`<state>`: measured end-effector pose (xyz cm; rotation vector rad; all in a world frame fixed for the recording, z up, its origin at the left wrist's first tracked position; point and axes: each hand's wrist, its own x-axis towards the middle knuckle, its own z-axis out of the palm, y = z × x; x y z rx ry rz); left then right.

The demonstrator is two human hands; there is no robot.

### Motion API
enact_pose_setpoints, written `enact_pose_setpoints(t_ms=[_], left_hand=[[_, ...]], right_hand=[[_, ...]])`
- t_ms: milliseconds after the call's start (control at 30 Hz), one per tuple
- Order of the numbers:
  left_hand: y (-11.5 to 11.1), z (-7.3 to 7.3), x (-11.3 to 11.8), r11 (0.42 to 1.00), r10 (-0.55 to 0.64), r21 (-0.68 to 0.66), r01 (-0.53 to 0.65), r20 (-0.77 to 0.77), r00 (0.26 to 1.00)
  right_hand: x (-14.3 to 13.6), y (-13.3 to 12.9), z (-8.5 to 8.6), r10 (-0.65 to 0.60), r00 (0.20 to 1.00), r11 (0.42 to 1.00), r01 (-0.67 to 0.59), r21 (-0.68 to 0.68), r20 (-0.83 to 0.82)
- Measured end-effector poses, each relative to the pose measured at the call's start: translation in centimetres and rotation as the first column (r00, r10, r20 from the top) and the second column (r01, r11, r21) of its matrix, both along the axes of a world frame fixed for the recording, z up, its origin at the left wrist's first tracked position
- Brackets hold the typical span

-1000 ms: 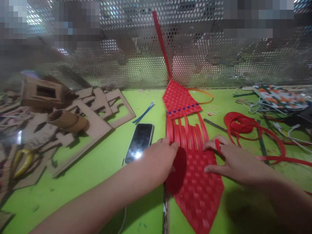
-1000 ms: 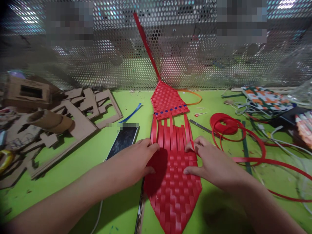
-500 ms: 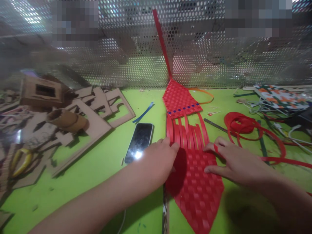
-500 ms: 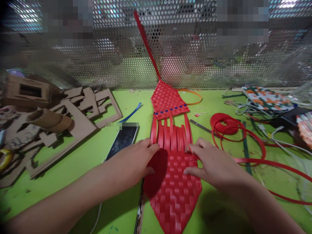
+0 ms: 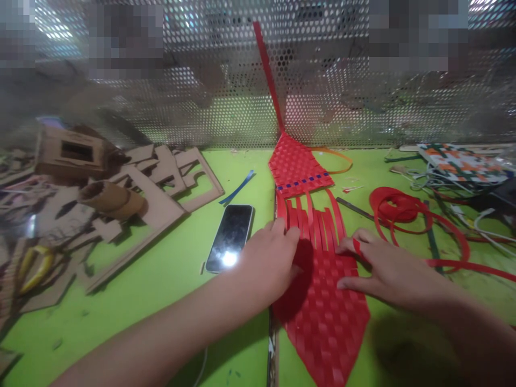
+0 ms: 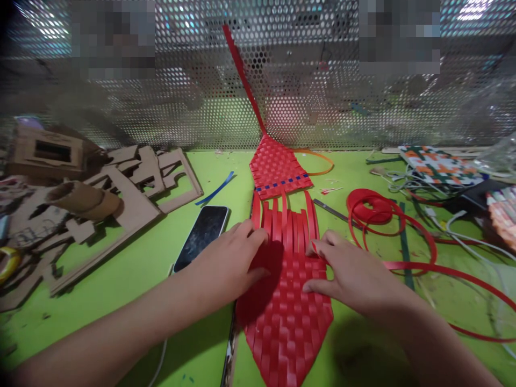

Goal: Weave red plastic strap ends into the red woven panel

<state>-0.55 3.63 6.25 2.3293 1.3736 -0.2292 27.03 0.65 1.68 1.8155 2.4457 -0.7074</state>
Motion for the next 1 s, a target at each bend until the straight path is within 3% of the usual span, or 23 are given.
enact_pose_setpoints(t_ms=[200,333,567,667,1000], left_hand=[[0.2,-2.2,0.4,1.000,-0.024,0.007,0.023,0.172,0.985],[0.4,-2.8,0.4,1.000,-0.018,0.001,0.018,0.225,0.974],[0.0,-2.5,1.4,0.997,-0.061,0.055,0.054,0.136,0.989],[-0.2,-3.0,1.6,0.991,-0.123,0.071,0.114,0.140,0.982],[0.0,-3.9,1.6,0.989,-0.131,0.083,0.120,0.150,0.980]], right_hand=[[-0.3,0.1,0.2,-0.005,1.000,1.000,0.005,-0.028,-0.007],[-0.3,0.1,0.2,-0.003,1.000,1.000,0.003,-0.026,0.000],[-0.2,0.2,0.0,-0.007,1.000,1.000,0.007,0.011,0.011],[-0.2,0.2,0.0,0.000,1.000,1.000,-0.001,0.024,0.010],[0.0,0.2,0.0,0.011,1.000,1.000,-0.011,0.010,0.005]])
